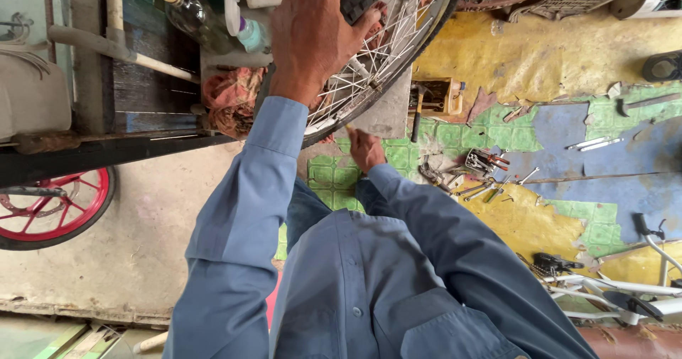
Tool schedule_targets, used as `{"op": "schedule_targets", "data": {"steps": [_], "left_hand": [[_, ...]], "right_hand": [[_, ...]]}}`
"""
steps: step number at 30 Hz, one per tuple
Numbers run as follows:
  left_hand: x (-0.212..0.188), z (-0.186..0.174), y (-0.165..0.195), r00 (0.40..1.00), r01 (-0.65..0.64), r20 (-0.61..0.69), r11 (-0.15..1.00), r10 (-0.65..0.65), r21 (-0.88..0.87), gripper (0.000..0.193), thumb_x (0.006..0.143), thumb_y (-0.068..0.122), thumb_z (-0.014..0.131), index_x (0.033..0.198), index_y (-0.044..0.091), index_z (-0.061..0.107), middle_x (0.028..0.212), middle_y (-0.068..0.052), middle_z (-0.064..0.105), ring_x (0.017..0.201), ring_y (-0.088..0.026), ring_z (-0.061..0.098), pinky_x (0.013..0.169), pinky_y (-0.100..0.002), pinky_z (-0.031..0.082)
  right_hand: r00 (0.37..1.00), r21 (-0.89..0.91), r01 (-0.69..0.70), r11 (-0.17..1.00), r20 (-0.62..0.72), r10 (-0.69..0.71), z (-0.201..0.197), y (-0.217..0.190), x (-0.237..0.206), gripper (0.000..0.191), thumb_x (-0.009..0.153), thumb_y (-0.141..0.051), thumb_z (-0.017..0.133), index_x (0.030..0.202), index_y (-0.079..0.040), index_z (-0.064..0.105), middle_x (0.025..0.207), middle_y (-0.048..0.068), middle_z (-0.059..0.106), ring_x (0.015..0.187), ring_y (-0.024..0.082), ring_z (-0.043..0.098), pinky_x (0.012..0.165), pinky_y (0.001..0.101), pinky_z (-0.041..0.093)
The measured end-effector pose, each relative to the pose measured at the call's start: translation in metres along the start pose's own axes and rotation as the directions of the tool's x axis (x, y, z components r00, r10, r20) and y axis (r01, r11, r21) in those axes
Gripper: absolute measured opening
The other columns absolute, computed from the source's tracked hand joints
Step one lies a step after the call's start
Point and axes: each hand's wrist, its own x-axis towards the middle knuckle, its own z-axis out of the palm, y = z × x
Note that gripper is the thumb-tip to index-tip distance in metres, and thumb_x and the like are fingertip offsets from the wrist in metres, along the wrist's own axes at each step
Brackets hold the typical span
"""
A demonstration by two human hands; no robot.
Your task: The person uses a yellow-handled spoke wrench to tighten the spokes on a bicycle wheel. They rotate the wheel and methodically adjust multiple spokes around the rim. The wheel remains mounted on a stand during the process.
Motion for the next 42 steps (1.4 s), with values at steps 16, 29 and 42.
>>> {"op": "schedule_targets", "data": {"steps": [16,29,42], "left_hand": [[-0.004,0.005,0.002,0.995,-0.045,-0.088,0.999,0.048,0.029,0.065,0.090,0.056,0.084,0.128,0.010,0.058,0.085,-0.017,0.074,0.076,-0.036,0.073,0.063,-0.050,0.058],[-0.006,0.002,0.006,0.996,-0.045,-0.082,0.999,0.046,0.015,0.065,0.092,0.055,0.083,0.132,0.012,0.056,0.082,-0.016,0.074,0.073,-0.035,0.073,0.063,-0.049,0.058],[-0.008,-0.001,0.024,0.997,-0.013,-0.069,0.999,0.015,0.030,0.067,0.084,0.050,0.083,0.127,0.007,0.055,0.081,-0.017,0.073,0.069,-0.038,0.073,0.056,-0.052,0.055]], "right_hand": [[1.000,-0.081,0.005,0.997,0.002,-0.005,-0.017,-0.029,0.005,0.032,0.104,-0.030,0.052,0.091,-0.006,0.071,0.067,0.024,0.064,0.056,0.045,0.063,0.051,0.0537,0.048],[1.000,-0.165,0.013,0.986,0.015,-0.011,-0.025,-0.043,0.026,0.043,0.104,-0.031,0.060,0.074,-0.001,0.069,0.063,0.027,0.062,0.053,0.047,0.060,0.051,0.0560,0.047],[0.998,-0.167,0.046,0.985,0.061,-0.036,-0.018,-0.030,0.016,0.035,0.106,-0.032,0.056,0.089,-0.005,0.070,0.071,0.027,0.066,0.062,0.048,0.064,0.058,0.0577,0.051]]}}
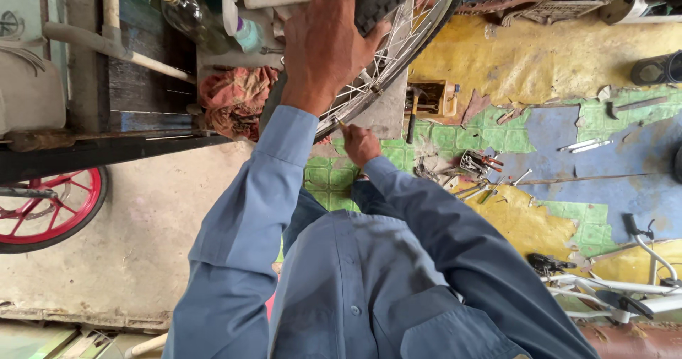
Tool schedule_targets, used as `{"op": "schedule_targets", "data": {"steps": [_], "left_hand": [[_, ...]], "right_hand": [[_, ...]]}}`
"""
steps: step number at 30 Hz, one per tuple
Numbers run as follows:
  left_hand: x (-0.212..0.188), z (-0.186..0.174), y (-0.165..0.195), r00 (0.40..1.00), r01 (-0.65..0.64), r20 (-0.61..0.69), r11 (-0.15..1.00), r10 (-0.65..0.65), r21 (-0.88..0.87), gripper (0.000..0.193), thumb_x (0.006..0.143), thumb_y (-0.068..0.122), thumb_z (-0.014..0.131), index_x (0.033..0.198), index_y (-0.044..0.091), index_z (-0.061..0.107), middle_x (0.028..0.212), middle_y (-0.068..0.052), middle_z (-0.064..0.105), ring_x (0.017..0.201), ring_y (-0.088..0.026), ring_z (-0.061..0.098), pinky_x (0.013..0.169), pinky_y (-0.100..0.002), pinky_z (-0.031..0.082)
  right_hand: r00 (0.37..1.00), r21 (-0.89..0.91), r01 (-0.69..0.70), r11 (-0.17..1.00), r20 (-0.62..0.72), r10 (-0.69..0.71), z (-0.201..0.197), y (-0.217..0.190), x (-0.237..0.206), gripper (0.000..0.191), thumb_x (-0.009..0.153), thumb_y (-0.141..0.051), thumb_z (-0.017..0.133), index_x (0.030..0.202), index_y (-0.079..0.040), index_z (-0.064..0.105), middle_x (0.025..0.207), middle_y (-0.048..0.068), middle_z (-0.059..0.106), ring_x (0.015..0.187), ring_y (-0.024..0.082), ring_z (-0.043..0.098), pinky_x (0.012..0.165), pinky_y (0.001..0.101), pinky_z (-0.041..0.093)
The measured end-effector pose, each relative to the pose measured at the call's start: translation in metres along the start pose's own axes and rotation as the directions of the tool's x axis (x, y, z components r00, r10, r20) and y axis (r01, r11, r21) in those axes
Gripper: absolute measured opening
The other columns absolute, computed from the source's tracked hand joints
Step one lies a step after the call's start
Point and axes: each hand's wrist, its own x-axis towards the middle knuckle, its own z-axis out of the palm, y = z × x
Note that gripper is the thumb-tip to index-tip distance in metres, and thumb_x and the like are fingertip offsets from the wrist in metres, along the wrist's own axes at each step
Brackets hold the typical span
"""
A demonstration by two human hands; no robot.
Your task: The person uses a yellow-handled spoke wrench to tighten the spokes on a bicycle wheel. They rotate the wheel and methodically adjust multiple spokes around the rim. The wheel remains mounted on a stand during the process.
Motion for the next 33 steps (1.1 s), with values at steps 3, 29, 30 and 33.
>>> {"op": "schedule_targets", "data": {"steps": [3,29,30,33], "left_hand": [[-0.003,-0.003,0.008,0.972,0.100,0.222,0.991,-0.079,-0.086,0.055,0.093,0.049,0.080,0.117,0.007,0.055,0.087,-0.017,0.073,0.076,-0.036,0.074,0.061,-0.051,0.056],[-0.008,-0.015,0.019,0.996,0.017,0.088,0.990,-0.004,-0.140,0.059,0.087,0.052,0.082,0.108,0.004,0.055,0.085,-0.018,0.071,0.075,-0.037,0.072,0.060,-0.049,0.055],[-0.008,-0.015,0.020,0.993,0.021,0.114,0.988,-0.004,-0.154,0.060,0.088,0.053,0.083,0.110,0.004,0.056,0.084,-0.017,0.071,0.075,-0.037,0.072,0.061,-0.050,0.055],[-0.007,-0.017,0.030,0.995,-0.095,-0.024,0.989,0.093,-0.113,0.059,0.082,0.055,0.083,0.104,0.007,0.056,0.084,-0.017,0.071,0.077,-0.035,0.073,0.063,-0.046,0.058]], "right_hand": [[0.984,0.024,-0.023,0.999,0.178,0.018,-0.013,0.023,-0.003,0.034,0.110,-0.030,0.049,0.097,-0.009,0.071,0.066,0.023,0.066,0.055,0.045,0.063,0.050,0.0547,0.050],[0.918,0.694,0.278,0.664,-0.395,0.029,-0.089,0.032,-0.008,0.018,0.106,0.000,0.066,0.124,0.004,0.068,0.120,0.017,0.073,0.109,0.018,0.070,0.092,0.0316,0.060],[0.891,0.749,0.348,0.564,-0.451,0.049,-0.115,0.025,-0.010,0.034,0.108,0.006,0.060,0.142,0.003,0.057,0.126,0.011,0.069,0.107,0.012,0.068,0.087,0.0263,0.056],[0.837,0.363,0.387,0.848,-0.525,-0.157,-0.204,-0.008,0.007,0.041,0.110,-0.017,0.061,0.148,-0.001,0.058,0.072,-0.001,0.058,0.059,0.005,0.051,0.052,0.0256,0.038]]}}
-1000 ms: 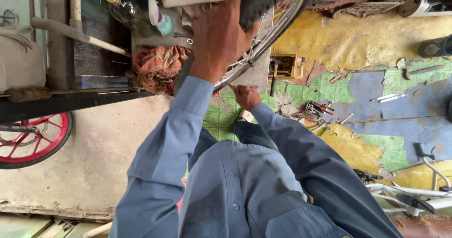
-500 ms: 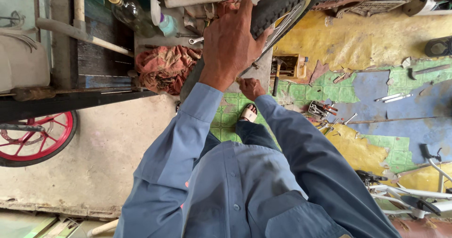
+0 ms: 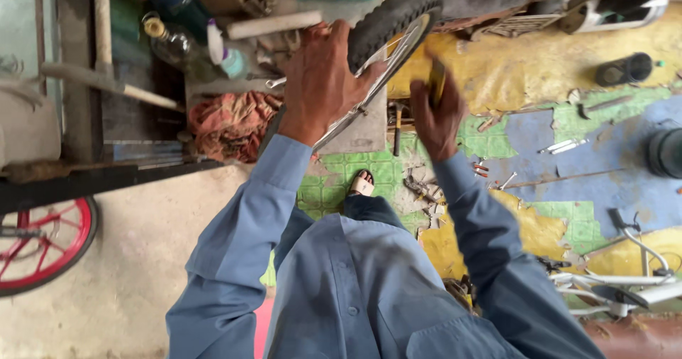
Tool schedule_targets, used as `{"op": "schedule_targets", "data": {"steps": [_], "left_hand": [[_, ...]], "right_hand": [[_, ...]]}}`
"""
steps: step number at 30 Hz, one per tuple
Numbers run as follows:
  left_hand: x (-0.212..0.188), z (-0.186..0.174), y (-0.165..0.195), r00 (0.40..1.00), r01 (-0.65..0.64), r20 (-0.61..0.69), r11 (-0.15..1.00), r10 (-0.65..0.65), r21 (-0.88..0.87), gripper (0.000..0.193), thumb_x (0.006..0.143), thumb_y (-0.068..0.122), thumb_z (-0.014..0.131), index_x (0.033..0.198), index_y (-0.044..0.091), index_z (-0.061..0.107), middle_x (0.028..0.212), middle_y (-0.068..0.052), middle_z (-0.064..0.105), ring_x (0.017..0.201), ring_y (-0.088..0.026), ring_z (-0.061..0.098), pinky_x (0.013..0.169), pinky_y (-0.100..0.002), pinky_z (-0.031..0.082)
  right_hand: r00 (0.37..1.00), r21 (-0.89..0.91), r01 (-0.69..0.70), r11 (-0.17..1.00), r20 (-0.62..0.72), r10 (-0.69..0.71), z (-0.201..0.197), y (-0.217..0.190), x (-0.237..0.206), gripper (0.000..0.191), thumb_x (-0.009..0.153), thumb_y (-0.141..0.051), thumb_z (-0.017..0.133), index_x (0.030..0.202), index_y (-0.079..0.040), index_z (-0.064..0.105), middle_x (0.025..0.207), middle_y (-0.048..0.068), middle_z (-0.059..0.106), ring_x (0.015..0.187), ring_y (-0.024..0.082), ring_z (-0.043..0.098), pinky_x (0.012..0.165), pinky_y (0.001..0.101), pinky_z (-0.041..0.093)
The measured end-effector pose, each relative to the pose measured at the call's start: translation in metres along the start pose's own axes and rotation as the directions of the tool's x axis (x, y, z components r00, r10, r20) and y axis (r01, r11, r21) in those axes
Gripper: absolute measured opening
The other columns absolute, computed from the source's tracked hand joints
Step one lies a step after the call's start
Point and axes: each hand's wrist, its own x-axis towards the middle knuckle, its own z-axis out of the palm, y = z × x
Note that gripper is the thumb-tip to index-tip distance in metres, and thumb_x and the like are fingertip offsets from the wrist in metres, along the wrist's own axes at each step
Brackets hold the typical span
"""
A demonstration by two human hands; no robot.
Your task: The person uses a yellow-handled spoke wrench to tighten the spokes on a bicycle wheel. They rotate the wheel and methodically adjust multiple spokes around the rim. The wheel remains mounted on a stand during the process.
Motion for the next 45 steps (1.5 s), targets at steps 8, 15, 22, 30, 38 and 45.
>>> {"op": "schedule_targets", "data": {"steps": [8,15,22,30,38,45], "left_hand": [[0.004,-0.024,0.016,0.928,0.237,0.347,0.932,-0.133,-0.274,0.065,0.086,0.058,0.081,0.115,0.004,0.061,0.088,-0.014,0.074,0.075,-0.027,0.075,0.067,-0.038,0.061],[-0.182,-0.038,-0.128,0.916,0.384,0.029,0.855,-0.400,-0.348,0.048,0.098,0.016,0.079,0.139,0.001,0.059,0.126,-0.015,0.068,0.111,-0.027,0.070,0.097,-0.039,0.055],[-0.507,-0.109,-0.119,0.466,0.432,0.708,0.835,-0.531,0.341,0.044,0.100,0.028,0.064,0.130,-0.005,0.068,0.103,-0.021,0.073,0.079,-0.027,0.067,0.062,-0.038,0.054],[-0.578,-0.089,-0.060,-0.193,0.946,0.601,0.016,-0.776,0.324,0.049,0.095,0.030,0.068,0.130,-0.003,0.067,0.106,-0.020,0.073,0.084,-0.028,0.067,0.067,-0.039,0.055],[-0.575,-0.073,-0.071,-0.110,0.971,0.595,0.042,-0.796,0.235,0.054,0.089,0.031,0.073,0.131,-0.001,0.065,0.110,-0.019,0.073,0.089,-0.028,0.068,0.072,-0.040,0.056],[-0.564,-0.065,-0.067,-0.107,0.972,0.599,0.043,-0.794,0.230,0.060,0.084,0.033,0.078,0.132,0.000,0.063,0.113,-0.019,0.072,0.093,-0.029,0.069,0.076,-0.040,0.057]], "right_hand": [[0.938,-0.260,0.275,0.926,0.285,-0.199,0.004,-0.076,0.091,0.030,0.113,-0.026,0.068,0.127,0.001,0.072,0.067,0.006,0.053,0.058,0.012,0.048,0.053,0.0333,0.037],[0.965,-0.283,0.155,0.946,0.250,-0.083,0.014,-0.072,0.096,0.034,0.111,-0.026,0.067,0.128,0.003,0.073,0.062,0.004,0.054,0.050,0.010,0.046,0.045,0.0326,0.034],[0.968,-0.296,0.192,0.936,0.211,-0.132,0.015,-0.078,0.096,0.037,0.112,-0.025,0.069,0.135,0.005,0.069,0.063,0.003,0.053,0.055,0.008,0.048,0.049,0.0293,0.036],[0.969,-0.278,0.179,0.944,0.218,-0.120,0.029,-0.080,0.101,0.033,0.114,-0.024,0.067,0.132,0.003,0.072,0.066,0.003,0.050,0.059,0.008,0.046,0.053,0.0315,0.036],[0.955,-0.268,0.208,0.941,0.266,-0.135,0.029,-0.067,0.108,0.041,0.115,-0.034,0.063,0.133,0.003,0.072,0.063,0.003,0.047,0.056,0.007,0.044,0.052,0.0307,0.032],[0.954,-0.287,0.231,0.930,0.256,-0.158,0.026,-0.068,0.109,0.042,0.115,-0.034,0.064,0.131,0.004,0.072,0.062,0.004,0.046,0.055,0.008,0.043,0.051,0.0320,0.032]]}}
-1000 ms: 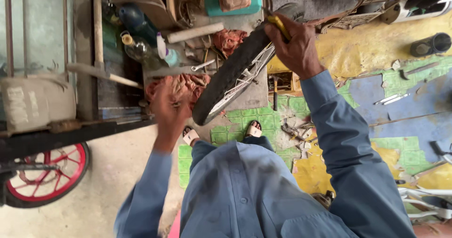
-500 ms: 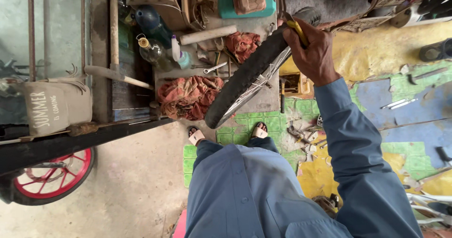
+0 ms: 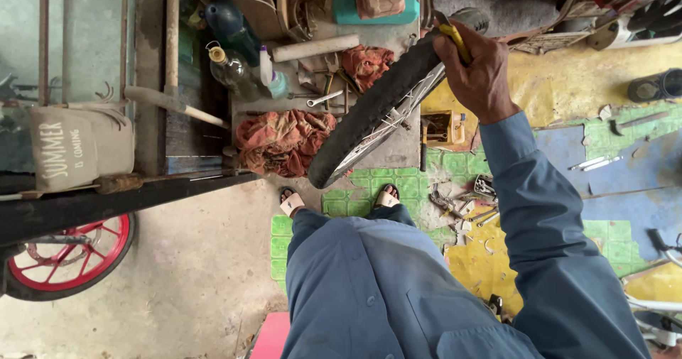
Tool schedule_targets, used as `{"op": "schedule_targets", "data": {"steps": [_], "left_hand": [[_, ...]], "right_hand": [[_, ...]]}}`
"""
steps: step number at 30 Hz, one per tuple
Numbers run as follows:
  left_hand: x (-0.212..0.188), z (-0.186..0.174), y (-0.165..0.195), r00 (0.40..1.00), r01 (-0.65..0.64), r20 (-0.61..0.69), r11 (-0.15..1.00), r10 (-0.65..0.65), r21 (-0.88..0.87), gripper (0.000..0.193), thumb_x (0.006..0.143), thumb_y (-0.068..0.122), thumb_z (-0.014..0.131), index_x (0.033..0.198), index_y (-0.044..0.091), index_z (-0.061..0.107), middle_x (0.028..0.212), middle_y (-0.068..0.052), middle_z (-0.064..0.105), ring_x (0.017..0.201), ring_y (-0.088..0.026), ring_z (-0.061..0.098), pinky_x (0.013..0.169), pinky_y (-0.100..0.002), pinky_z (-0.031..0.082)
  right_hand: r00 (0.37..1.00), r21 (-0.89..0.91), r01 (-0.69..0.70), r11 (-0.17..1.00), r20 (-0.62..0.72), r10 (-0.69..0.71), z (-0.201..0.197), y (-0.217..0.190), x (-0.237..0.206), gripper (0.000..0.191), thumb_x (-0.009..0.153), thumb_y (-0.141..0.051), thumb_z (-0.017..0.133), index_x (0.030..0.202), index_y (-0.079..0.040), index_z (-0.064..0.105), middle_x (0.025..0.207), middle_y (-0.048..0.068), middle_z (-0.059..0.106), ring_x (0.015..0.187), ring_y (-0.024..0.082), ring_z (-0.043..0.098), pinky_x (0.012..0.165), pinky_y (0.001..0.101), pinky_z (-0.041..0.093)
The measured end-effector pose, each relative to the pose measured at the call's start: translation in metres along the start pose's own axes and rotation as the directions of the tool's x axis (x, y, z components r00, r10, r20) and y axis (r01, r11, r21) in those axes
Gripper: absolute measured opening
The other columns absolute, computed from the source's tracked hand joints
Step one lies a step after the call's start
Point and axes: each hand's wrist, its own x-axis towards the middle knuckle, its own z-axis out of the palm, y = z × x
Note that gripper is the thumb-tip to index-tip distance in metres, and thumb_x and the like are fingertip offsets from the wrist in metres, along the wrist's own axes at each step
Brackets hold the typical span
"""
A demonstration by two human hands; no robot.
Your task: The person uses a yellow-handled spoke wrench to tighten the spokes on a bicycle wheel. They rotate the wheel and methodically adjust multiple spokes around the rim. The wheel remains mounted on a stand during the process.
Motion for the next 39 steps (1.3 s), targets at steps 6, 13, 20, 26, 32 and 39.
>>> {"op": "schedule_targets", "data": {"steps": [6,13,20,26,32,39], "left_hand": [[0.013,-0.014,0.008,0.999,0.037,0.024,0.999,-0.037,0.028,0.065,0.080,0.034,0.081,0.133,0.001,0.062,0.115,-0.018,0.072,0.097,-0.029,0.070,0.079,-0.041,0.057],[0.000,-0.083,0.063,0.991,-0.006,-0.127,0.982,0.031,0.188,0.072,0.075,0.035,0.086,0.134,0.003,0.061,0.118,-0.017,0.072,0.102,-0.030,0.071,0.083,-0.042,0.058],[0.055,-0.072,0.292,0.265,-0.952,-0.216,0.291,0.940,0.099,0.101,0.071,0.028,0.094,0.151,-0.005,0.043,0.145,-0.031,0.053,0.132,-0.041,0.053,0.107,-0.045,0.044],[-0.002,-0.036,0.384,0.401,-0.914,-0.245,0.403,0.883,-0.043,0.043,0.085,0.030,0.087,0.109,0.001,0.066,0.089,-0.016,0.075,0.077,-0.027,0.074,0.070,-0.040,0.058],[-0.036,-0.073,0.431,0.213,-0.956,-0.200,0.247,0.956,0.159,0.038,0.086,0.034,0.085,0.102,0.004,0.068,0.080,-0.016,0.071,0.069,-0.030,0.073,0.062,-0.042,0.057],[-0.063,-0.087,0.480,0.153,-0.915,-0.031,0.154,0.988,0.373,0.046,0.086,0.039,0.083,0.110,0.004,0.065,0.084,-0.019,0.072,0.074,-0.038,0.072,0.067,-0.048,0.056]], "right_hand": [[1.000,0.019,-0.008,1.000,-0.018,0.008,0.000,0.000,-0.006,0.040,0.115,-0.032,0.066,0.132,0.004,0.072,0.065,0.004,0.047,0.059,0.008,0.044,0.053,0.0318,0.034],[1.000,0.070,0.011,0.998,-0.030,-0.009,0.002,-0.001,-0.007,0.035,0.117,-0.026,0.066,0.135,0.004,0.072,0.068,0.004,0.047,0.062,0.008,0.045,0.056,0.0309,0.036],[0.999,0.012,0.039,0.999,-0.032,-0.039,0.003,0.006,-0.009,0.036,0.115,-0.025,0.066,0.133,0.006,0.071,0.066,0.005,0.055,0.055,0.010,0.049,0.049,0.0305,0.035],[1.000,0.177,0.018,0.984,-0.024,-0.014,-0.005,0.032,-0.021,0.039,0.120,-0.028,0.057,0.136,0.005,0.068,0.078,0.009,0.068,0.067,0.013,0.070,0.056,0.0267,0.055],[0.967,0.408,-0.223,0.885,-0.024,0.255,-0.028,0.064,-0.026,0.037,0.121,-0.031,0.053,0.132,0.001,0.069,0.083,0.012,0.071,0.060,0.010,0.063,0.052,0.0254,0.053],[0.874,0.650,-0.369,0.664,0.000,0.485,-0.021,0.098,-0.058,0.040,0.116,-0.036,0.055,0.135,-0.004,0.068,0.079,0.010,0.072,0.044,0.005,0.042,0.040,0.0248,0.032]]}}
